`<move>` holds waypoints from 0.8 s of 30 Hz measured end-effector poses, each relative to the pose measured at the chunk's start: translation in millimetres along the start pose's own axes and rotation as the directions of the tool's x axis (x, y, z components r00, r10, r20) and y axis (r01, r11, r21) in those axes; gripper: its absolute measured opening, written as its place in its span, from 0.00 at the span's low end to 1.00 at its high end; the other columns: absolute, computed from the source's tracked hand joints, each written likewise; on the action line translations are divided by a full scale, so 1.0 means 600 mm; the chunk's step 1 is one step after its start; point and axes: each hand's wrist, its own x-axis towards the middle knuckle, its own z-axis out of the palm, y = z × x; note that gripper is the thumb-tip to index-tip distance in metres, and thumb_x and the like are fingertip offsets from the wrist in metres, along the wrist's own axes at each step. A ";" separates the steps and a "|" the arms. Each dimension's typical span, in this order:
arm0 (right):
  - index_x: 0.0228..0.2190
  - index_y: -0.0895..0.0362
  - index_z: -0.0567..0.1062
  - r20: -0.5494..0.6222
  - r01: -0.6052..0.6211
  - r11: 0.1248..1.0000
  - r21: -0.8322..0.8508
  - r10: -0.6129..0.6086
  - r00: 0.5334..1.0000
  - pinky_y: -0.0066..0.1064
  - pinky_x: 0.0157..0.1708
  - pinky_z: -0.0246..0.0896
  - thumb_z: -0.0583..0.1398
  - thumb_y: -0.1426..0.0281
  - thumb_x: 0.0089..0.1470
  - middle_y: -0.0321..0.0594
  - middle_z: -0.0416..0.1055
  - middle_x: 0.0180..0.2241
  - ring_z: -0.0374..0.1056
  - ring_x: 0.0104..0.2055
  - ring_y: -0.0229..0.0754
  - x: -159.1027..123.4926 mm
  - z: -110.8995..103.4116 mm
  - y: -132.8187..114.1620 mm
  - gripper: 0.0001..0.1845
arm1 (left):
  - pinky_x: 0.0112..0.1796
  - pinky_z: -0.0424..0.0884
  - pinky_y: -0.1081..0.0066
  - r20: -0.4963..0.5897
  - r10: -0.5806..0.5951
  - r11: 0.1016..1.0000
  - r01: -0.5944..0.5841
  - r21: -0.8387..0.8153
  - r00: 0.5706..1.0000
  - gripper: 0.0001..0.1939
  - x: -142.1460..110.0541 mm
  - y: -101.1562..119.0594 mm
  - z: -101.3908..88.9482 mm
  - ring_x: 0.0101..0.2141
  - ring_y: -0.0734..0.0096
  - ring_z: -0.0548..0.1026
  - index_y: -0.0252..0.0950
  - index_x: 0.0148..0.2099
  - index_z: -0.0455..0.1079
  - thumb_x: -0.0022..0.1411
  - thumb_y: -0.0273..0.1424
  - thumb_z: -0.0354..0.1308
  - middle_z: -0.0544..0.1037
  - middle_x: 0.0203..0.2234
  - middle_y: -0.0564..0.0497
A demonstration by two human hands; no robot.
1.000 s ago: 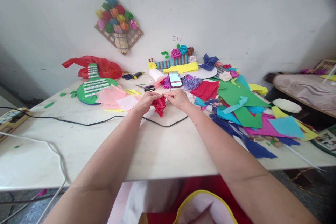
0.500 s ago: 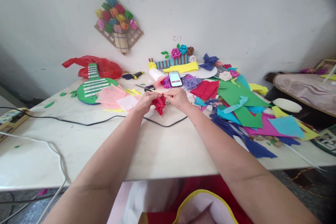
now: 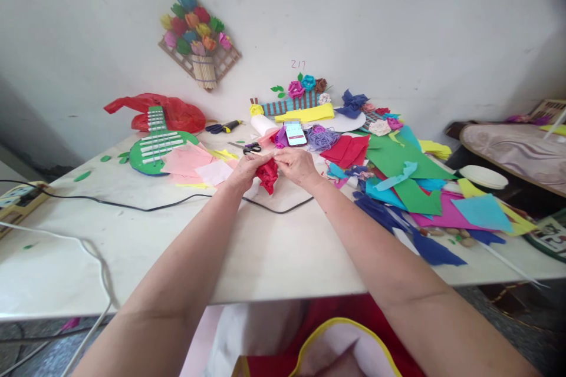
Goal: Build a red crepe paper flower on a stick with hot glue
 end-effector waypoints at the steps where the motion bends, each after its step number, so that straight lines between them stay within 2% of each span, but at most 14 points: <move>1: 0.31 0.55 0.82 0.003 0.010 1.000 -0.014 -0.010 1.000 0.30 0.40 0.61 0.55 0.71 0.59 0.44 0.79 0.39 0.72 0.41 0.43 -0.001 0.000 -0.001 0.15 | 0.18 0.60 0.73 0.010 0.001 1.000 -0.001 0.010 1.000 0.20 0.000 0.000 0.001 0.15 0.74 0.67 0.31 0.21 0.71 0.45 0.44 0.68 0.73 0.14 0.47; 5: 0.31 0.56 0.82 0.010 0.006 1.000 -0.021 -0.006 1.000 0.30 0.40 0.61 0.55 0.71 0.58 0.45 0.78 0.38 0.71 0.41 0.43 -0.002 -0.002 -0.006 0.14 | 0.18 0.59 0.74 0.019 0.020 1.000 -0.021 0.012 1.000 0.21 -0.002 0.003 0.003 0.15 0.74 0.67 0.31 0.19 0.70 0.43 0.44 0.70 0.72 0.13 0.48; 9: 0.31 0.55 0.82 -0.013 -0.046 0.998 0.030 0.046 0.999 0.31 0.42 0.63 0.56 0.72 0.57 0.43 0.79 0.38 0.72 0.42 0.43 0.000 0.002 -0.006 0.13 | 0.18 0.60 0.74 -0.023 0.025 1.000 -0.025 0.016 0.999 0.20 -0.002 0.006 0.007 0.15 0.75 0.67 0.31 0.19 0.70 0.41 0.43 0.71 0.72 0.13 0.49; 12: 0.32 0.54 0.83 -0.026 -0.112 0.983 0.147 0.117 0.993 0.32 0.44 0.64 0.58 0.73 0.55 0.43 0.79 0.39 0.73 0.43 0.43 0.003 0.008 -0.003 0.12 | 0.18 0.60 0.75 -0.038 0.018 1.000 -0.017 0.023 0.999 0.20 0.000 0.006 0.007 0.14 0.75 0.67 0.31 0.20 0.70 0.43 0.42 0.71 0.72 0.13 0.49; 16: 0.33 0.56 0.83 0.013 -0.201 0.922 0.330 0.208 0.978 0.32 0.42 0.66 0.60 0.75 0.52 0.43 0.80 0.38 0.74 0.40 0.43 0.008 0.013 0.002 0.11 | 0.17 0.60 0.75 -0.044 -0.005 0.999 0.006 0.032 0.999 0.18 0.003 0.005 0.005 0.15 0.74 0.68 0.30 0.21 0.71 0.44 0.40 0.70 0.73 0.14 0.48; 24: 0.36 0.59 0.83 0.116 -0.227 0.812 0.537 0.196 0.974 0.30 0.41 0.67 0.57 0.79 0.51 0.42 0.80 0.37 0.74 0.38 0.40 0.010 0.001 0.012 0.15 | 0.18 0.61 0.74 -0.031 -0.017 1.000 0.018 0.020 0.999 0.16 0.001 0.007 0.004 0.15 0.74 0.68 0.30 0.22 0.72 0.43 0.39 0.70 0.74 0.14 0.47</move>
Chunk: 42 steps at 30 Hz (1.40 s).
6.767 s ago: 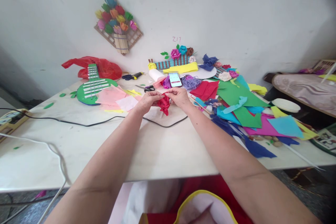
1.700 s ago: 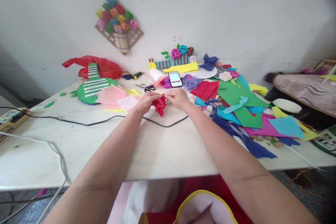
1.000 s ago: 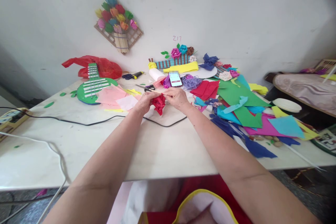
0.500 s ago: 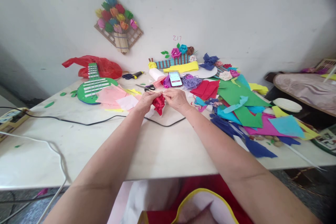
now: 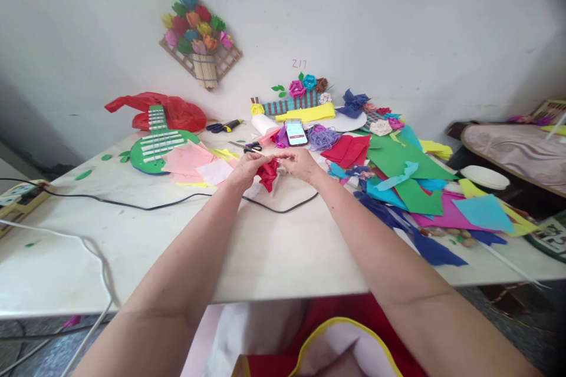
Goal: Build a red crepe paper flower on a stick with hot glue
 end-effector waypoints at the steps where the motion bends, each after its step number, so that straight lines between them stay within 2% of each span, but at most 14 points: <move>1: 0.38 0.59 0.82 0.026 -0.005 1.000 0.017 0.004 1.000 0.30 0.40 0.67 0.57 0.79 0.51 0.41 0.80 0.36 0.73 0.37 0.39 -0.001 -0.002 0.002 0.16 | 0.18 0.61 0.74 0.004 0.003 1.000 -0.003 0.003 1.000 0.16 -0.001 0.001 0.000 0.15 0.74 0.68 0.30 0.22 0.72 0.43 0.39 0.70 0.74 0.15 0.47; 6: 0.47 0.61 0.78 0.157 0.013 1.000 0.010 -0.015 0.987 0.29 0.32 0.66 0.55 0.74 0.56 0.37 0.76 0.24 0.69 0.27 0.37 -0.002 -0.006 0.015 0.19 | 0.17 0.59 0.74 0.052 0.020 1.000 -0.020 -0.009 0.998 0.18 -0.005 0.006 -0.001 0.15 0.73 0.68 0.30 0.21 0.71 0.43 0.40 0.70 0.74 0.15 0.47; 8: 0.48 0.61 0.78 0.134 0.059 0.998 -0.013 -0.056 0.989 0.30 0.34 0.67 0.56 0.73 0.57 0.39 0.78 0.27 0.71 0.30 0.39 -0.001 -0.005 0.021 0.19 | 0.17 0.61 0.74 0.055 0.013 1.000 -0.011 -0.021 0.998 0.18 -0.005 0.007 -0.002 0.16 0.72 0.69 0.30 0.21 0.72 0.43 0.40 0.70 0.75 0.15 0.46; 11: 0.45 0.58 0.80 0.068 0.119 0.989 -0.083 -0.113 0.991 0.33 0.42 0.68 0.57 0.72 0.56 0.42 0.80 0.37 0.74 0.41 0.43 0.000 -0.003 0.027 0.17 | 0.20 0.63 0.75 0.020 -0.015 0.999 0.016 -0.050 1.000 0.16 -0.004 0.007 -0.005 0.18 0.73 0.70 0.30 0.22 0.72 0.42 0.38 0.71 0.75 0.16 0.47; 14: 0.45 0.55 0.80 0.057 0.113 0.977 -0.179 -0.105 0.993 0.35 0.47 0.67 0.58 0.73 0.56 0.42 0.80 0.43 0.74 0.47 0.45 0.000 -0.002 0.026 0.17 | 0.20 0.64 0.75 -0.001 -0.042 0.996 0.042 -0.079 0.999 0.15 -0.002 0.007 -0.006 0.18 0.74 0.70 0.30 0.23 0.72 0.40 0.36 0.72 0.75 0.17 0.48; 21: 0.48 0.50 0.79 0.059 0.098 0.915 -0.392 -0.082 0.995 0.33 0.46 0.68 0.58 0.71 0.57 0.41 0.78 0.45 0.75 0.46 0.46 -0.009 -0.004 0.008 0.18 | 0.20 0.63 0.76 -0.024 -0.062 0.990 0.059 -0.131 0.998 0.10 0.000 0.006 -0.007 0.18 0.76 0.68 0.30 0.22 0.72 0.44 0.30 0.68 0.73 0.16 0.50; 24: 0.47 0.49 0.79 0.047 0.102 0.895 -0.435 -0.090 0.995 0.34 0.46 0.67 0.58 0.72 0.56 0.41 0.78 0.45 0.75 0.46 0.47 -0.010 -0.002 0.005 0.18 | 0.20 0.63 0.76 -0.030 -0.072 0.986 0.066 -0.155 0.997 0.08 0.000 0.006 -0.007 0.18 0.76 0.69 0.30 0.22 0.71 0.45 0.29 0.66 0.73 0.16 0.50; 29: 0.46 0.51 0.80 -0.012 0.079 0.946 -0.315 -0.088 0.996 0.34 0.46 0.68 0.59 0.72 0.56 0.41 0.79 0.44 0.75 0.46 0.45 -0.007 0.004 0.011 0.17 | 0.20 0.64 0.76 -0.028 -0.086 0.984 0.080 -0.159 0.996 0.10 0.002 0.005 -0.010 0.19 0.75 0.69 0.30 0.24 0.71 0.47 0.31 0.66 0.73 0.17 0.50; 36: 0.43 0.53 0.81 -0.043 0.066 0.982 -0.178 -0.074 0.996 0.33 0.41 0.67 0.61 0.74 0.53 0.40 0.81 0.35 0.75 0.40 0.45 -0.005 0.007 0.015 0.16 | 0.23 0.67 0.74 -0.015 -0.086 0.976 0.081 -0.202 0.996 0.16 0.005 0.001 -0.009 0.20 0.74 0.71 0.31 0.25 0.70 0.48 0.37 0.69 0.74 0.18 0.51; 42: 0.43 0.53 0.81 -0.068 0.077 0.993 -0.090 -0.084 0.994 0.33 0.39 0.66 0.61 0.74 0.53 0.39 0.81 0.34 0.74 0.38 0.43 -0.003 0.013 0.022 0.16 | 0.23 0.67 0.75 -0.002 -0.007 0.980 0.006 -0.199 1.000 0.18 0.006 -0.001 -0.012 0.19 0.76 0.70 0.32 0.26 0.71 0.43 0.40 0.72 0.73 0.18 0.52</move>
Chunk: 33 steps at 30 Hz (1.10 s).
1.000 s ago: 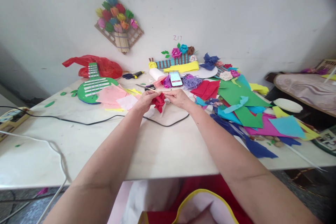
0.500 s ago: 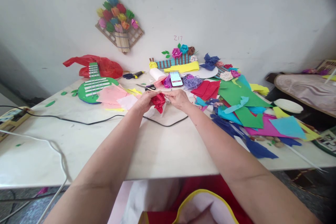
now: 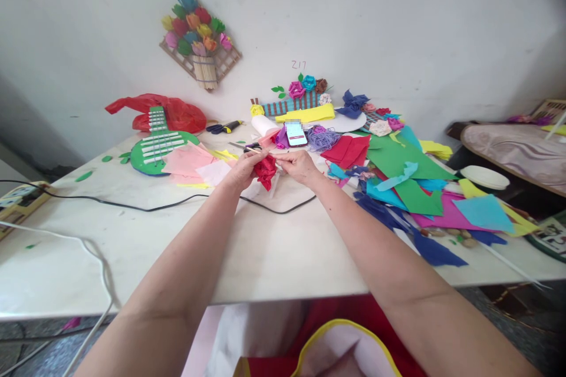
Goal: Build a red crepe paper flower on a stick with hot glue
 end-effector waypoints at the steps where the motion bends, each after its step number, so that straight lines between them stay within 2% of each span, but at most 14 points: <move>1: 0.43 0.53 0.81 0.000 -0.001 1.000 0.011 0.001 1.000 0.33 0.39 0.66 0.61 0.74 0.52 0.39 0.81 0.35 0.74 0.38 0.43 0.000 0.001 0.000 0.16 | 0.22 0.67 0.75 -0.001 0.013 1.000 -0.013 0.004 1.000 0.19 -0.001 0.001 0.000 0.19 0.76 0.70 0.32 0.27 0.71 0.42 0.40 0.73 0.74 0.19 0.53; 5: 0.42 0.54 0.82 -0.006 -0.015 0.999 0.028 0.015 1.000 0.32 0.39 0.67 0.61 0.75 0.52 0.40 0.81 0.34 0.74 0.38 0.43 0.000 0.002 0.000 0.15 | 0.20 0.65 0.76 0.008 0.031 0.999 -0.031 0.024 0.999 0.21 -0.004 0.005 0.002 0.18 0.76 0.70 0.32 0.27 0.71 0.38 0.41 0.74 0.73 0.18 0.53; 13: 0.40 0.54 0.83 -0.017 -0.056 0.997 0.049 0.057 0.998 0.31 0.36 0.67 0.61 0.74 0.51 0.38 0.81 0.33 0.74 0.33 0.41 0.000 0.003 0.003 0.15 | 0.17 0.62 0.76 -0.007 0.031 0.995 -0.030 0.091 0.999 0.22 -0.005 0.008 0.004 0.16 0.76 0.68 0.31 0.23 0.70 0.37 0.43 0.74 0.73 0.16 0.52; 20: 0.40 0.54 0.83 -0.028 -0.048 0.998 0.034 0.049 0.998 0.33 0.38 0.68 0.61 0.73 0.52 0.41 0.81 0.35 0.75 0.37 0.44 -0.001 0.005 0.006 0.14 | 0.18 0.64 0.75 0.007 0.015 0.988 -0.016 0.155 1.000 0.20 -0.005 0.010 0.002 0.17 0.73 0.69 0.30 0.23 0.72 0.40 0.42 0.73 0.74 0.17 0.49; 22: 0.40 0.55 0.83 -0.021 -0.054 0.998 0.043 0.055 0.998 0.33 0.39 0.68 0.61 0.73 0.52 0.42 0.81 0.36 0.75 0.37 0.44 -0.001 0.007 0.008 0.14 | 0.18 0.65 0.74 0.001 0.023 0.986 -0.023 0.162 1.000 0.19 -0.006 0.011 0.003 0.16 0.73 0.69 0.30 0.23 0.73 0.41 0.41 0.73 0.74 0.16 0.49; 26: 0.44 0.56 0.81 0.005 -0.100 0.994 0.040 0.100 0.995 0.32 0.37 0.67 0.60 0.74 0.52 0.39 0.80 0.31 0.73 0.31 0.40 -0.002 0.007 0.009 0.17 | 0.20 0.65 0.74 0.010 0.022 0.984 -0.024 0.174 1.000 0.16 -0.008 0.015 0.004 0.17 0.73 0.70 0.30 0.22 0.73 0.45 0.38 0.72 0.74 0.16 0.48; 33: 0.44 0.61 0.81 0.089 -0.135 0.982 0.133 0.124 0.988 0.30 0.34 0.65 0.57 0.76 0.51 0.40 0.78 0.26 0.71 0.28 0.38 -0.001 -0.006 0.002 0.19 | 0.21 0.66 0.73 0.038 0.034 0.983 -0.041 0.182 0.999 0.15 -0.007 0.014 -0.001 0.18 0.72 0.70 0.30 0.23 0.74 0.43 0.38 0.72 0.75 0.17 0.48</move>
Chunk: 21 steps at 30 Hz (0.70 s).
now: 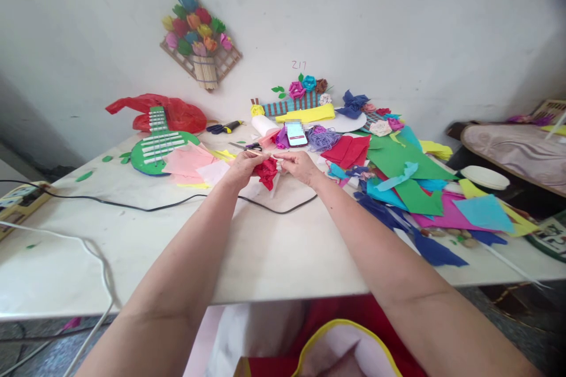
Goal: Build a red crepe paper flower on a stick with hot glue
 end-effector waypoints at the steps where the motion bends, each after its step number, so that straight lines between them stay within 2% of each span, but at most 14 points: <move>1: 0.44 0.61 0.81 0.009 0.005 1.000 0.023 -0.005 1.000 0.30 0.34 0.65 0.57 0.76 0.52 0.40 0.78 0.26 0.70 0.27 0.38 0.000 -0.001 0.000 0.19 | 0.21 0.66 0.73 0.000 0.002 1.000 -0.002 0.000 1.000 0.15 0.000 -0.001 -0.001 0.19 0.71 0.71 0.30 0.23 0.74 0.43 0.38 0.72 0.75 0.18 0.48; 11: 0.45 0.64 0.79 0.181 0.046 0.986 0.158 -0.074 0.981 0.25 0.27 0.58 0.56 0.72 0.53 0.34 0.70 0.20 0.59 0.23 0.32 0.000 -0.012 -0.002 0.20 | 0.22 0.68 0.72 0.019 -0.022 1.000 0.023 -0.015 1.000 0.17 0.002 -0.004 -0.006 0.20 0.70 0.72 0.30 0.27 0.75 0.39 0.37 0.73 0.76 0.20 0.47; 17: 0.41 0.63 0.81 0.161 0.051 0.988 0.147 -0.074 0.984 0.25 0.27 0.57 0.56 0.71 0.51 0.32 0.67 0.19 0.59 0.23 0.33 0.001 -0.012 0.001 0.19 | 0.24 0.70 0.72 -0.004 -0.051 0.996 0.050 -0.070 0.999 0.19 0.004 -0.008 -0.009 0.21 0.70 0.73 0.31 0.28 0.75 0.36 0.38 0.74 0.77 0.21 0.48; 21: 0.38 0.62 0.82 0.118 0.092 0.985 0.144 -0.110 0.987 0.26 0.27 0.58 0.56 0.70 0.51 0.32 0.67 0.19 0.62 0.24 0.34 0.005 -0.009 0.009 0.17 | 0.23 0.69 0.72 0.007 -0.049 0.996 0.050 -0.073 0.999 0.20 0.003 -0.007 -0.008 0.21 0.70 0.73 0.31 0.29 0.75 0.38 0.40 0.74 0.77 0.21 0.47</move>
